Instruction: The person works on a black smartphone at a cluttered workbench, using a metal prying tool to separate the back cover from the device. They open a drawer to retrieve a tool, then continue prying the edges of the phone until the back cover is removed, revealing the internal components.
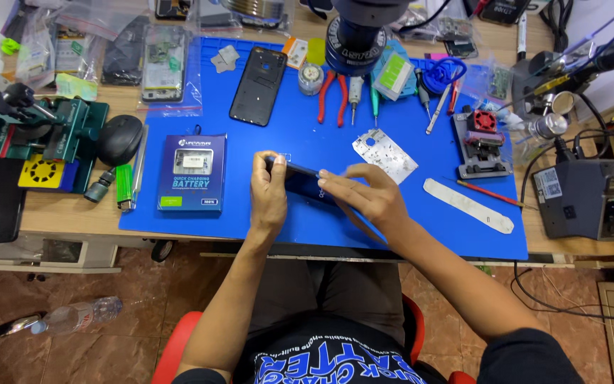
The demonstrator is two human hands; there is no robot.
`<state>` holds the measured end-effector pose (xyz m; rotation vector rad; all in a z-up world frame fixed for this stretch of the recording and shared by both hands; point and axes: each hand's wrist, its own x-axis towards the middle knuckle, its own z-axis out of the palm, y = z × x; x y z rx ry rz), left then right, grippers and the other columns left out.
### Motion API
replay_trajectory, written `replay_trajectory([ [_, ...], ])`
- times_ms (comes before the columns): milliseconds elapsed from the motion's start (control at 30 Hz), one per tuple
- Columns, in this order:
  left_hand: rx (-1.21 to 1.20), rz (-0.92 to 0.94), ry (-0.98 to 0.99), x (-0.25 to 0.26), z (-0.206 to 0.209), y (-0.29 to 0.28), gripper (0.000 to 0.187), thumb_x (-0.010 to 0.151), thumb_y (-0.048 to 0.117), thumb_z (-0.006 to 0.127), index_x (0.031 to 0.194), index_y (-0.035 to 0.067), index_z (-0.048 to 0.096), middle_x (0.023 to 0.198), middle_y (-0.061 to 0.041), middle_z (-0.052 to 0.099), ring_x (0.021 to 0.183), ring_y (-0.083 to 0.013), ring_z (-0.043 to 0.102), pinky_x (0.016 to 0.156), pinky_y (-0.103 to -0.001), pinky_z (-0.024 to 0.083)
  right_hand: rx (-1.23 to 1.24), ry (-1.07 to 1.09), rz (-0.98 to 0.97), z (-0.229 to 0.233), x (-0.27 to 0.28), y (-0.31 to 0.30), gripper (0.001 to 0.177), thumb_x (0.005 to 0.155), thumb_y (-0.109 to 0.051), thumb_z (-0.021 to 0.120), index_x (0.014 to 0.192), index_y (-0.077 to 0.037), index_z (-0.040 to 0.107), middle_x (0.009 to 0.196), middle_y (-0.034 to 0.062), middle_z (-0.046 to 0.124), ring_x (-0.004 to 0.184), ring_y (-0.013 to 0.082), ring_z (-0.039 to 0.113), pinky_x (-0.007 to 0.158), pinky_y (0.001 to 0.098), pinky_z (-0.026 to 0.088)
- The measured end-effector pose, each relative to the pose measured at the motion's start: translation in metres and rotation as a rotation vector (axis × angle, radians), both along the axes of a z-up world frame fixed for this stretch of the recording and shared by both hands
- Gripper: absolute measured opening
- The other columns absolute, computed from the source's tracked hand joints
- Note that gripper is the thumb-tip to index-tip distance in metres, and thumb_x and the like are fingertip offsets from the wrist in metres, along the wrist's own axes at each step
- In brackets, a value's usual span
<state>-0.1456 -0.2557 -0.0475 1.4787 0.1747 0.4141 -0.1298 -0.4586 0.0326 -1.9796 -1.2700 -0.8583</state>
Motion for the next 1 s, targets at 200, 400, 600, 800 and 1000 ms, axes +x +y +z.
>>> replay_trajectory([
  [200, -0.04, -0.021, 0.001, -0.002, 0.004, 0.001, 0.016, 0.11, 0.029, 0.053, 0.11, 0.013, 0.056, 0.089, 0.0, 0.052, 0.087, -0.0121, 0.053, 0.083, -0.031, 0.051, -0.053, 0.187, 0.1, 0.025, -0.014, 0.004, 0.02, 0.099, 0.004, 0.066, 0.117, 0.0, 0.074, 0.117, 0.016, 0.078, 0.103, 0.0366, 0.075, 0.098, 0.0498, 0.062],
  [400, -0.001, -0.046, 0.032, -0.004, 0.007, 0.005, 0.018, 0.111, 0.033, 0.049, 0.107, 0.016, 0.054, 0.088, 0.0, 0.054, 0.085, -0.0141, 0.054, 0.083, -0.034, 0.05, -0.016, 0.118, 0.083, 0.002, -0.005, 0.014, 0.023, 0.102, -0.001, 0.063, 0.12, -0.002, 0.077, 0.12, 0.0138, 0.077, 0.106, 0.0324, 0.075, 0.1, 0.047, 0.062],
  [600, -0.002, -0.039, 0.009, -0.007, 0.009, 0.006, 0.019, 0.11, 0.033, 0.049, 0.108, 0.015, 0.054, 0.087, -0.001, 0.052, 0.087, -0.0154, 0.053, 0.084, -0.035, 0.049, -0.039, -0.003, 0.058, -0.009, -0.002, 0.046, 0.025, 0.104, -0.001, 0.058, 0.122, -0.001, 0.075, 0.119, 0.0141, 0.077, 0.108, 0.0323, 0.075, 0.101, 0.0459, 0.062],
  [800, -0.025, -0.003, -0.049, -0.003, 0.002, 0.005, 0.027, 0.112, 0.031, 0.036, 0.104, 0.015, 0.056, 0.087, -0.005, 0.054, 0.087, -0.0171, 0.052, 0.088, -0.035, 0.047, -0.04, 0.014, 0.061, 0.008, -0.007, 0.066, 0.022, 0.105, 0.0, 0.057, 0.119, 0.0, 0.074, 0.114, 0.0146, 0.076, 0.103, 0.0325, 0.073, 0.102, 0.0458, 0.061],
  [1000, -0.047, 0.007, -0.101, 0.0, -0.006, 0.006, 0.03, 0.109, 0.029, 0.033, 0.105, 0.014, 0.058, 0.089, -0.005, 0.052, 0.089, -0.0182, 0.052, 0.091, -0.034, 0.045, -0.035, 0.023, 0.002, 0.011, -0.002, 0.076, 0.019, 0.101, -0.002, 0.065, 0.115, -0.006, 0.076, 0.105, 0.0086, 0.076, 0.097, 0.0267, 0.074, 0.096, 0.0399, 0.062],
])
